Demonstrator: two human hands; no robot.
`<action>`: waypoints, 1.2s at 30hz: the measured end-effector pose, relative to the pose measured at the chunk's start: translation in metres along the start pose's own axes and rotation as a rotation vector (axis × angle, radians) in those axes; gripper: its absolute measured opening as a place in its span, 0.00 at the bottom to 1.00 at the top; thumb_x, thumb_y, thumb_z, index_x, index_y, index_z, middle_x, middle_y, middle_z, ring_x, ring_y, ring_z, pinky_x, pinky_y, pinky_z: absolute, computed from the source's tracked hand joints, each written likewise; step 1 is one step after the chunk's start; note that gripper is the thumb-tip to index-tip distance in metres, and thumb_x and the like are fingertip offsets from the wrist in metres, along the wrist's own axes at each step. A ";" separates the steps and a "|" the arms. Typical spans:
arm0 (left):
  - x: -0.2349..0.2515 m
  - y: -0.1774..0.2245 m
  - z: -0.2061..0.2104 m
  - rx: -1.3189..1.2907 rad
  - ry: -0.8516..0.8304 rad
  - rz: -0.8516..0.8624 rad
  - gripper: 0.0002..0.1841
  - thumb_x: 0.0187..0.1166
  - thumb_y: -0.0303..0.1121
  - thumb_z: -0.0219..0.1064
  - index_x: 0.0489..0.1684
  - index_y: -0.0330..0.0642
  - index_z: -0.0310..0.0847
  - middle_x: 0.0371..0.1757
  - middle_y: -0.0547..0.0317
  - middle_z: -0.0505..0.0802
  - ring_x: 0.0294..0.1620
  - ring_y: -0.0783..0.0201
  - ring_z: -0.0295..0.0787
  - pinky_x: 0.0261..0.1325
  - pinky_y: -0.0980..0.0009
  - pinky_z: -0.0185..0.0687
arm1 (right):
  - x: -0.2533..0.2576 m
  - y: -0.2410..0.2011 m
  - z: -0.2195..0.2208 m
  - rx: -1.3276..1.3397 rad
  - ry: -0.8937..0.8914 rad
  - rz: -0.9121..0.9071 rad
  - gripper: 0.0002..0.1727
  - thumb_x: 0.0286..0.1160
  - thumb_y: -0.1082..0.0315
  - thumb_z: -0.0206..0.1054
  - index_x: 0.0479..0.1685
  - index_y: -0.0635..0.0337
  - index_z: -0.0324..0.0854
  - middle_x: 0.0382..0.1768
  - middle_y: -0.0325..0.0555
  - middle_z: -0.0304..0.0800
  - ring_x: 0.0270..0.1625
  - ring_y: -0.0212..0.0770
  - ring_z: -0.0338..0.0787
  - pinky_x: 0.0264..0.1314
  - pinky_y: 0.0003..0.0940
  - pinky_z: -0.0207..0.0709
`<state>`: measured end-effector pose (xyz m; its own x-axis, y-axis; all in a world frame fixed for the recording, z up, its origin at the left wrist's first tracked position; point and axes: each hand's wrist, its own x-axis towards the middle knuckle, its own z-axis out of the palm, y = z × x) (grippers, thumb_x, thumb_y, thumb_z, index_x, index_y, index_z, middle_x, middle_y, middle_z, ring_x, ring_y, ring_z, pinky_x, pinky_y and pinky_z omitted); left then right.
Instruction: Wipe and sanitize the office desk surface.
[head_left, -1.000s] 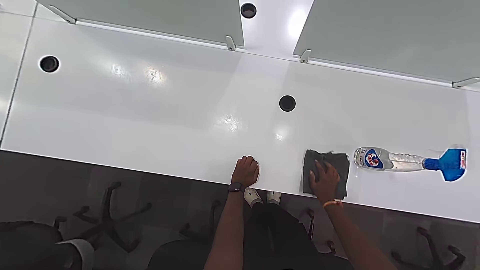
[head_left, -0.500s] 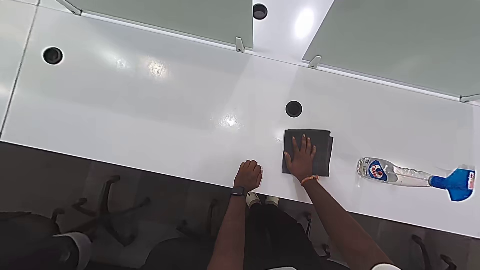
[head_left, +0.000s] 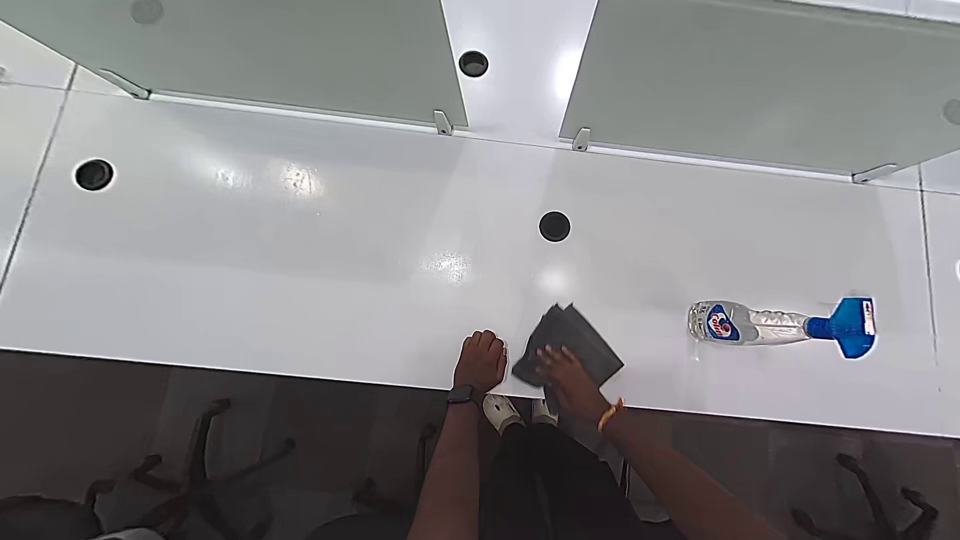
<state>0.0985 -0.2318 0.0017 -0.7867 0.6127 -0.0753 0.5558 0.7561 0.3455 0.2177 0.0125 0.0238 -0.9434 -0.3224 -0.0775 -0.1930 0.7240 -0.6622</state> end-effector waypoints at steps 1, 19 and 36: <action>0.001 0.000 -0.001 0.002 -0.002 -0.002 0.20 0.82 0.44 0.50 0.39 0.42 0.86 0.48 0.46 0.90 0.54 0.43 0.87 0.53 0.48 0.81 | -0.021 -0.008 0.005 0.136 0.001 -0.005 0.21 0.87 0.67 0.51 0.69 0.51 0.86 0.83 0.41 0.77 0.91 0.46 0.65 0.95 0.58 0.48; 0.000 -0.001 0.001 -0.018 0.041 0.011 0.20 0.83 0.44 0.48 0.37 0.42 0.85 0.46 0.46 0.89 0.52 0.44 0.87 0.51 0.49 0.81 | 0.010 0.035 -0.159 0.970 0.896 0.845 0.33 0.96 0.50 0.30 0.80 0.67 0.65 0.72 0.58 0.81 0.68 0.45 0.87 0.69 0.42 0.80; 0.001 0.000 -0.004 -0.060 0.018 -0.001 0.19 0.84 0.43 0.50 0.39 0.43 0.85 0.47 0.48 0.90 0.52 0.45 0.87 0.50 0.51 0.82 | 0.114 0.003 -0.004 -0.549 0.091 0.401 0.40 0.81 0.40 0.44 0.94 0.42 0.57 0.95 0.55 0.47 0.96 0.63 0.43 0.88 0.78 0.34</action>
<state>0.0966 -0.2316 0.0057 -0.7926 0.6070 -0.0587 0.5380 0.7413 0.4013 0.1086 -0.0196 0.0156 -0.9847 0.0708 -0.1590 0.0903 0.9888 -0.1192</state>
